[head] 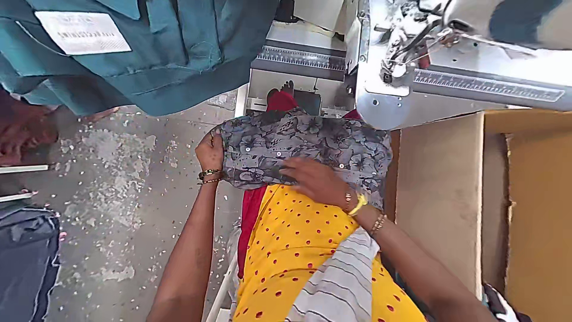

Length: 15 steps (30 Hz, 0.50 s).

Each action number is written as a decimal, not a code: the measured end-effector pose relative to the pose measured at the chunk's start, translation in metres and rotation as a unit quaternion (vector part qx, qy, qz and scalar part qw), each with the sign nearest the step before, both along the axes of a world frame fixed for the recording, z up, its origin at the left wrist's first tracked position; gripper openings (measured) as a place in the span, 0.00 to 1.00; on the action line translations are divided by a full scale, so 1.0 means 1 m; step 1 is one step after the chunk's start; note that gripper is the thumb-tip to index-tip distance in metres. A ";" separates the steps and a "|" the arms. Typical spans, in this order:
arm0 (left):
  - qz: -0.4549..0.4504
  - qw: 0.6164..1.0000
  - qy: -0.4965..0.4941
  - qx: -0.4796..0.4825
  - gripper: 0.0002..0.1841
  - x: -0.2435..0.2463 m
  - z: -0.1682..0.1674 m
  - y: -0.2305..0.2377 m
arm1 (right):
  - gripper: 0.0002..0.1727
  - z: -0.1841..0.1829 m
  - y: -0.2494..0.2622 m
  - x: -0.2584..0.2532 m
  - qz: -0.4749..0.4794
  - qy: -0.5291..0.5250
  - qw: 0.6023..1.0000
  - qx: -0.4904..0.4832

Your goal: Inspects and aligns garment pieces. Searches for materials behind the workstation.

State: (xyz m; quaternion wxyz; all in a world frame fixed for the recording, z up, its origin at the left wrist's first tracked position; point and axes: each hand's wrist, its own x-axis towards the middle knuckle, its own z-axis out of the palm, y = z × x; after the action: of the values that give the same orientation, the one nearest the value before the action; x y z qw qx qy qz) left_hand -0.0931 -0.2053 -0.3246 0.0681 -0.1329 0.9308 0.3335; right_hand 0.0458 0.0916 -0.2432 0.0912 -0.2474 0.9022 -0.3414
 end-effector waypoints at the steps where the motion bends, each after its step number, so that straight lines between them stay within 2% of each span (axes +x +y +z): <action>1: -0.008 1.000 0.011 -0.004 0.31 -0.005 0.004 -0.003 | 0.33 -0.004 -0.012 -0.010 0.079 -0.043 0.996 0.022; 3: -0.014 1.000 0.019 -0.007 0.30 -0.021 0.012 -0.008 | 0.48 -0.009 -0.025 -0.017 0.151 -0.126 0.978 0.065; 4: -0.016 1.000 0.018 -0.012 0.30 -0.027 0.013 -0.010 | 0.52 -0.010 -0.025 -0.014 0.151 -0.160 0.974 0.061; 8: -0.006 1.000 0.010 0.008 0.28 -0.026 0.007 -0.007 | 0.50 0.011 -0.013 0.001 0.113 -0.301 0.947 -0.029; 10: 0.003 1.000 -0.002 0.010 0.27 -0.024 0.004 -0.005 | 0.49 0.025 -0.012 0.006 0.099 -0.323 0.941 -0.010; 11: 0.000 1.000 -0.003 0.009 0.27 -0.022 0.003 -0.005 | 0.47 0.031 -0.012 0.007 0.084 -0.311 0.947 0.019; 12: -0.004 1.000 -0.004 0.009 0.27 -0.021 0.001 -0.005 | 0.40 0.035 -0.013 0.008 0.041 -0.271 0.961 0.034; 14: -0.008 1.000 -0.012 0.007 0.27 -0.020 0.000 -0.005 | 0.21 0.031 -0.013 0.004 -0.098 -0.131 0.986 0.020; 15: -0.009 1.000 -0.013 0.005 0.27 -0.021 0.000 -0.005 | 0.15 0.025 -0.011 -0.003 -0.145 -0.069 0.987 0.027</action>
State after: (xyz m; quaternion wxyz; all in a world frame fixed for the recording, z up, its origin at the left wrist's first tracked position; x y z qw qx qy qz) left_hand -0.1138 -0.2099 -0.3249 0.0843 -0.1286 0.9293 0.3358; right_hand 0.0431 0.0810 -0.2178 0.1092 -0.0871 0.9291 -0.3426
